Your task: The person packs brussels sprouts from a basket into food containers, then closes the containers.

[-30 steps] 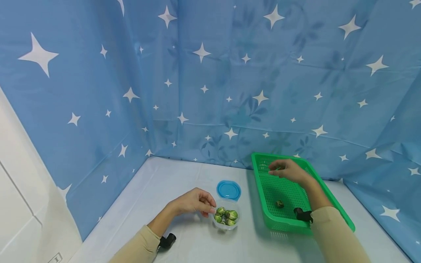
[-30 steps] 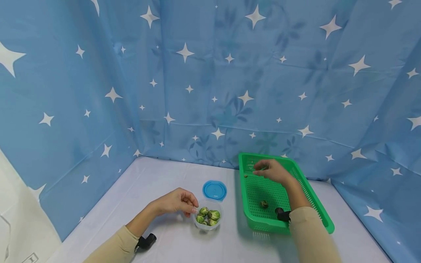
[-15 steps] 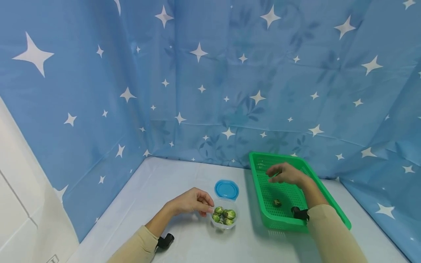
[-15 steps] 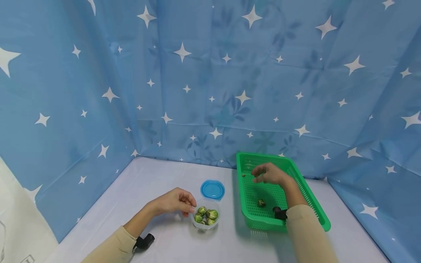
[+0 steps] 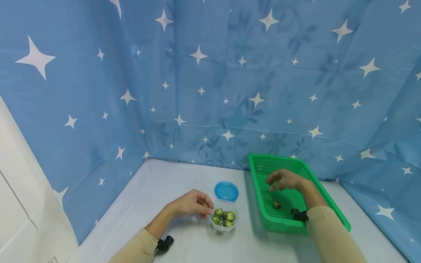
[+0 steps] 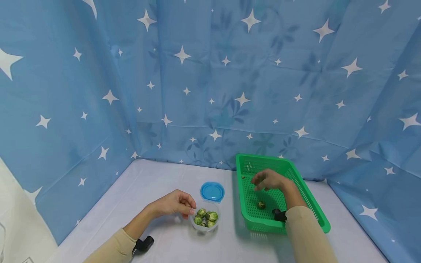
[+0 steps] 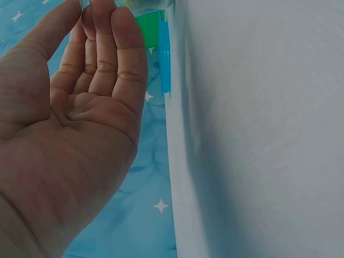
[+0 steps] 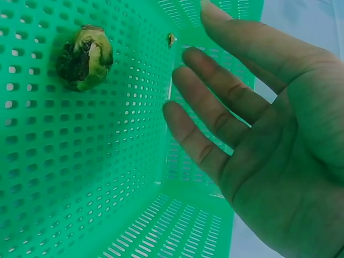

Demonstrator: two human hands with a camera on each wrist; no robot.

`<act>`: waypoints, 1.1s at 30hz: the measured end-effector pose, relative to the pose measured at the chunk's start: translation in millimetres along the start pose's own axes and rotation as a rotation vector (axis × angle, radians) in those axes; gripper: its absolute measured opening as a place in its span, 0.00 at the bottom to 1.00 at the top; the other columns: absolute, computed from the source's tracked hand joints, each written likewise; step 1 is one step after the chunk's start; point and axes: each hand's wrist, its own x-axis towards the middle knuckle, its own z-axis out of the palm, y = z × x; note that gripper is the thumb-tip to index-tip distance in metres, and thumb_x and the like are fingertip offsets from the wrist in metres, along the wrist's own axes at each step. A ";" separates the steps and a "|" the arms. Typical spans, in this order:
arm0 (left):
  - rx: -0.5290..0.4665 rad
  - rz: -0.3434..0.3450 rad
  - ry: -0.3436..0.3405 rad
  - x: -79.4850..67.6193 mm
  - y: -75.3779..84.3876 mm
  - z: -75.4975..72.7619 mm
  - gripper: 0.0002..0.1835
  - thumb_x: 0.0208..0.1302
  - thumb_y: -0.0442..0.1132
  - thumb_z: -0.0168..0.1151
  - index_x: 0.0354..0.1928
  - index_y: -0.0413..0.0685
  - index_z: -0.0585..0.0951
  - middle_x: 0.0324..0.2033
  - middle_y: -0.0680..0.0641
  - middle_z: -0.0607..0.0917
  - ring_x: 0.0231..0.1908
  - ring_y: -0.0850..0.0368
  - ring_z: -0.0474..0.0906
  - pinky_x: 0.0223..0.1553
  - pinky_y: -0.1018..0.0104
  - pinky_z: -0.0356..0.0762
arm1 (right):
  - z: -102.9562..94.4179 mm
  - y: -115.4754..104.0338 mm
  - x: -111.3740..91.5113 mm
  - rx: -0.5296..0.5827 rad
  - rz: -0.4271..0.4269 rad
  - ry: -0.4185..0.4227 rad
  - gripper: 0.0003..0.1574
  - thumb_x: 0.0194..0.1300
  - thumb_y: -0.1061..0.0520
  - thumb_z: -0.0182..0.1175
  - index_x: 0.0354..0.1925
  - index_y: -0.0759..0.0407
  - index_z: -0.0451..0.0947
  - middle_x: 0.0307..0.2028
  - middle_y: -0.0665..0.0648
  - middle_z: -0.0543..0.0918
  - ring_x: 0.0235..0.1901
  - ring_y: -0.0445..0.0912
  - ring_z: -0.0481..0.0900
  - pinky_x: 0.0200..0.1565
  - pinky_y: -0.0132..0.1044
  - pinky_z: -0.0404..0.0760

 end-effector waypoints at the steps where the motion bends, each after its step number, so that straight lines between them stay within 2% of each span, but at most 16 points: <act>1: 0.000 -0.002 0.001 0.0 -0.4 0.1 0.11 0.66 0.39 0.73 0.46 0.41 0.88 0.34 0.49 0.91 0.30 0.56 0.87 0.39 0.57 0.89 | 0.5 0.9 0.0 0.002 0.004 -0.003 0.27 0.66 0.60 0.72 0.60 0.69 0.79 0.59 0.71 0.82 0.56 0.58 0.83 0.54 0.60 0.84; 8: -0.001 -0.001 0.007 0.4 -1.7 0.2 0.11 0.66 0.39 0.74 0.46 0.41 0.88 0.34 0.49 0.91 0.30 0.55 0.87 0.39 0.56 0.89 | 2.7 5.2 -1.3 0.004 0.055 -0.030 0.26 0.66 0.61 0.72 0.59 0.68 0.80 0.58 0.68 0.83 0.57 0.60 0.83 0.57 0.63 0.82; 16: -0.003 0.000 0.005 0.4 -0.1 -0.5 0.13 0.66 0.39 0.73 0.47 0.38 0.87 0.34 0.50 0.90 0.30 0.56 0.87 0.39 0.56 0.89 | 4.3 5.0 -2.5 0.027 0.123 -0.071 0.23 0.63 0.64 0.73 0.56 0.67 0.82 0.57 0.66 0.84 0.55 0.56 0.84 0.56 0.60 0.84; 26: -0.006 0.003 0.004 0.4 -0.1 0.0 0.12 0.66 0.39 0.73 0.46 0.39 0.88 0.34 0.50 0.90 0.30 0.56 0.87 0.39 0.56 0.89 | 7.5 4.6 -5.0 -0.022 0.175 -0.086 0.17 0.61 0.68 0.73 0.49 0.66 0.85 0.49 0.59 0.88 0.51 0.51 0.84 0.54 0.57 0.85; 33: -0.006 0.000 0.009 0.3 -0.7 0.2 0.11 0.66 0.39 0.74 0.45 0.41 0.88 0.34 0.50 0.91 0.29 0.56 0.87 0.38 0.57 0.89 | 10.5 4.1 -7.5 -0.062 0.217 -0.125 0.14 0.60 0.67 0.74 0.45 0.66 0.86 0.45 0.58 0.89 0.47 0.49 0.86 0.54 0.56 0.85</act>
